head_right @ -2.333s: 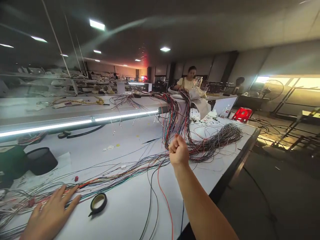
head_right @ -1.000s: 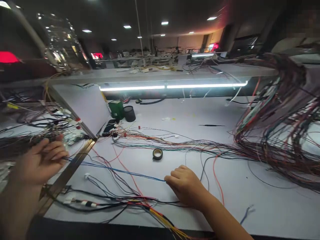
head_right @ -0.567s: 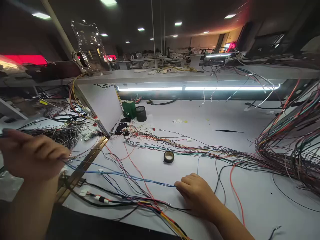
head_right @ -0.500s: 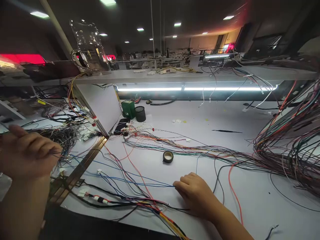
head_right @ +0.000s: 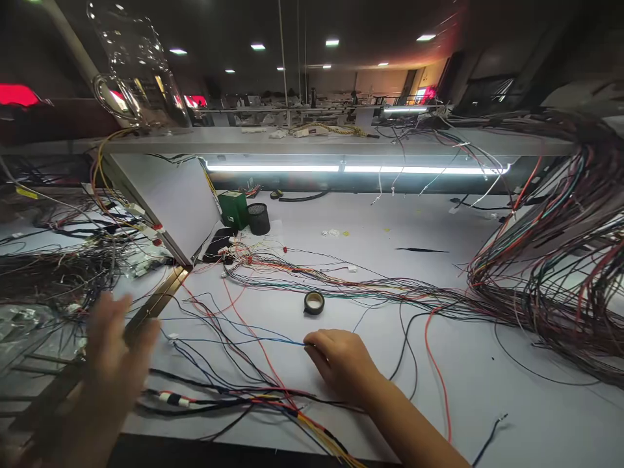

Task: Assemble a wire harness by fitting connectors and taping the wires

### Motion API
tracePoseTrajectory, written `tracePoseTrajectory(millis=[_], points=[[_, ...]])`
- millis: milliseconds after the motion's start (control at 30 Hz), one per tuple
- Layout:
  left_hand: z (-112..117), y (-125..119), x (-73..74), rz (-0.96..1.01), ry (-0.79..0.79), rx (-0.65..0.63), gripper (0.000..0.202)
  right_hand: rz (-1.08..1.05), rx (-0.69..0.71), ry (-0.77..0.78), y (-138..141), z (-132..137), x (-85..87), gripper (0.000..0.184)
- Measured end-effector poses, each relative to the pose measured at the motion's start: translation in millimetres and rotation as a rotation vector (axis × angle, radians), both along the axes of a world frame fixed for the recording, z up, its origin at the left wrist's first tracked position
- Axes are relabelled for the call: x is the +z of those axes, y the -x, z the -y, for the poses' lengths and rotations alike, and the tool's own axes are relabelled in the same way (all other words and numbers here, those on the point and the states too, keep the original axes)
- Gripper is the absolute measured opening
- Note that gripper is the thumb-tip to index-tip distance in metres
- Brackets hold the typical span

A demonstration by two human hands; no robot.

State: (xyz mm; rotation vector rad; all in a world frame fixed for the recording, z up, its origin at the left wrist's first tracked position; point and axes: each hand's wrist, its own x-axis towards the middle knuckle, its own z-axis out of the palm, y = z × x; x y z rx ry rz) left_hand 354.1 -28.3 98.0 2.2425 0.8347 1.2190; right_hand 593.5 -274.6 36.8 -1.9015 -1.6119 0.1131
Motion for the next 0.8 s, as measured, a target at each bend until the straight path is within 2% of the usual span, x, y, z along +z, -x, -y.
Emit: tracePoseTrajectory(millis=[33,100,133,200,267,333,433,533,667,800], points=[[18,-14,-2.1,-0.048,-0.054,-0.073,0.044,-0.011,0.011,-0.002,2,-2,1.1,0.017],[50,-43,-8.8,-0.329,-0.275,-0.463,0.048,-0.022,0.033,0.005,7,-4,4.1,0.016],[63,-56,-13.8,-0.448,-0.303,-0.598,0.049,-0.023,0.046,0.013,9,-5,6.3,0.017],[82,-77,-27.5,-0.559,-0.273,-0.698,0.041,-0.009,0.085,0.038,8,-5,13.0,0.017],[90,-90,-44.6,-0.605,-0.2,-0.717,0.031,0.005,0.129,0.073,-1,-6,22.0,0.018],[91,-95,-61.8,-0.611,-0.15,-0.725,0.027,-0.021,0.114,0.121,-21,-10,30.7,0.019],[88,-94,-79.2,-0.582,-0.114,-0.739,0.024,0.05,-0.134,0.294,-58,-25,35.9,0.023],[85,-93,-83.5,-0.574,-0.072,-0.743,0.023,0.232,-0.338,0.463,-87,-43,30.6,0.022],[86,-94,-82.0,-0.571,-0.076,-0.763,0.021,0.317,-0.409,0.524,-105,-64,21.5,0.024],[86,-95,-83.6,-0.56,-0.071,-0.769,0.019,0.332,-0.443,0.583,-120,-86,20.4,0.026]])
